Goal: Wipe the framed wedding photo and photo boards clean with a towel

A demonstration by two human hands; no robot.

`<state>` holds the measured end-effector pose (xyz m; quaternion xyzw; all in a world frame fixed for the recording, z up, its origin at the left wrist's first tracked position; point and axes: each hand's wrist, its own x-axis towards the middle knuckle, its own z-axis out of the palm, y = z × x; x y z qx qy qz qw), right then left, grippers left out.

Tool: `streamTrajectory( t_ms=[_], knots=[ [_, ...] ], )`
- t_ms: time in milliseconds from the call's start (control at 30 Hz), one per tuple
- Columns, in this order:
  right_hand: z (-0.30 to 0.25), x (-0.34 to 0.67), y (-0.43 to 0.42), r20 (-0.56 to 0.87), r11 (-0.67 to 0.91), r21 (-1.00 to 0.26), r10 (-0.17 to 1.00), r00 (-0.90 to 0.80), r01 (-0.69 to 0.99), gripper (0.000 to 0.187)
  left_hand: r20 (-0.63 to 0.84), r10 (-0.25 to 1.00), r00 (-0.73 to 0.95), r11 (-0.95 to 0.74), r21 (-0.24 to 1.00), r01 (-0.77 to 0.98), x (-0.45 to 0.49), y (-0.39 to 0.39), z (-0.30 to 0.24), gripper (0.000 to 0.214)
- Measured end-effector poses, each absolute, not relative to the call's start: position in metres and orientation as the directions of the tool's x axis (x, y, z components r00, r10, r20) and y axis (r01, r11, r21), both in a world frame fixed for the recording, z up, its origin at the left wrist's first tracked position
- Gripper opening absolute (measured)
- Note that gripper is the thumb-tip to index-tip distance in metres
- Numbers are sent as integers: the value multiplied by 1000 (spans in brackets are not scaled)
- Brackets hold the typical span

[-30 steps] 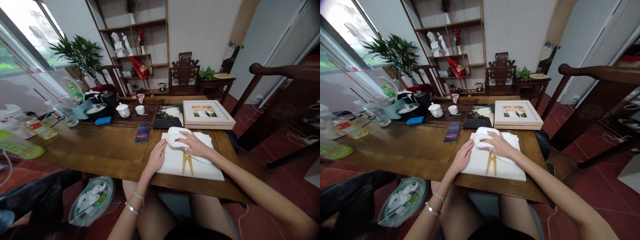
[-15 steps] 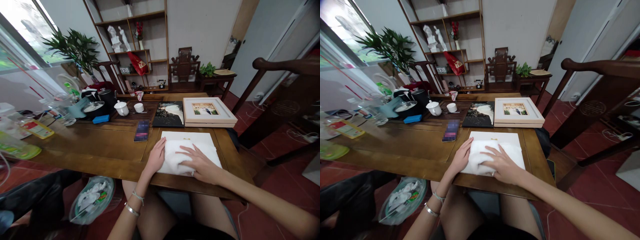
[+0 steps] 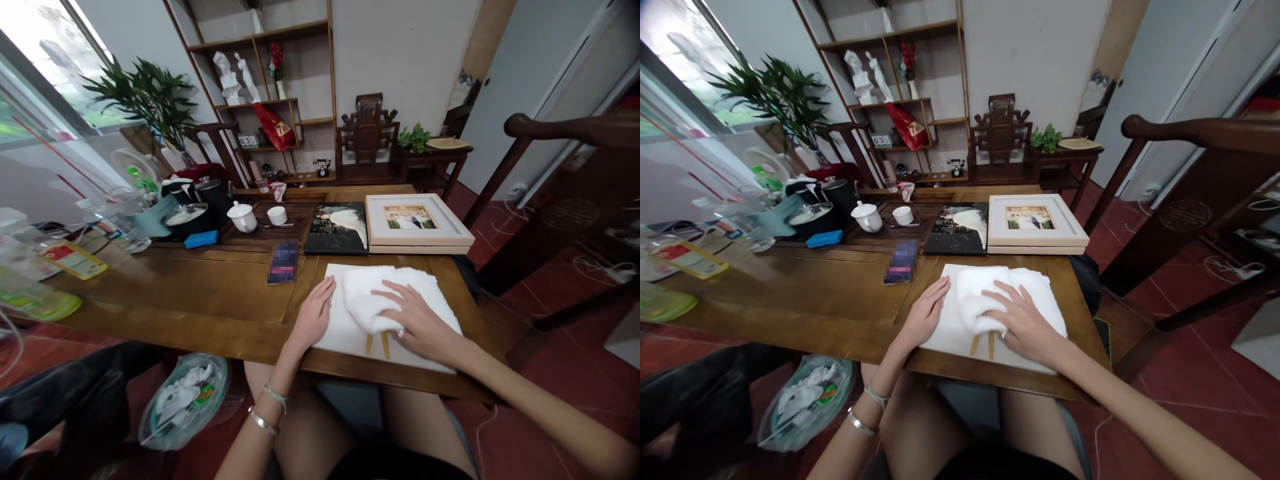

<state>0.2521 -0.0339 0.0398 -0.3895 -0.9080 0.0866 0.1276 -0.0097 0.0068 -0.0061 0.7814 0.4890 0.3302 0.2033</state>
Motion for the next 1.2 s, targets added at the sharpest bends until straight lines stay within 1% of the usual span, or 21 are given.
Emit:
streamTrajectory(
  t_ms=[100,167,300,400,533,600,700,833,933,1067,1200],
  knots=[
    [40,261,-61,124,702,-282,703,-700,654,56,315,895,316,-446,636,630,-9,7,-6,45],
    [39,267,-63,134,700,-279,706,-695,657,56,315,894,318,-448,634,630,-9,7,-6,45],
    [31,278,-30,221,668,-249,744,-630,701,45,316,897,308,-441,641,629,-9,7,-4,42],
    [26,281,5,262,655,-232,754,-603,719,46,305,903,304,-430,646,631,-8,6,-2,44],
    [28,278,26,269,642,-215,763,-588,735,49,302,906,296,-423,664,617,-8,5,-2,43],
    [31,276,18,255,635,-205,770,-585,745,50,300,909,291,-417,671,613,-8,5,-3,43],
    [37,275,-19,217,617,-173,784,-582,767,49,289,915,282,-403,675,617,-7,4,-4,44],
    [41,277,-83,179,601,-131,796,-578,788,35,278,917,285,-397,680,616,-7,4,-4,44],
    [41,279,-96,182,599,-143,798,-574,788,27,289,916,279,-402,683,610,-6,5,-5,44],
    [37,283,-54,270,611,-135,780,-564,780,20,294,911,289,-412,682,604,-8,6,-7,44],
    [34,288,1,305,600,-127,781,-544,790,28,287,911,297,-412,679,607,-8,6,-7,44]
  ],
)
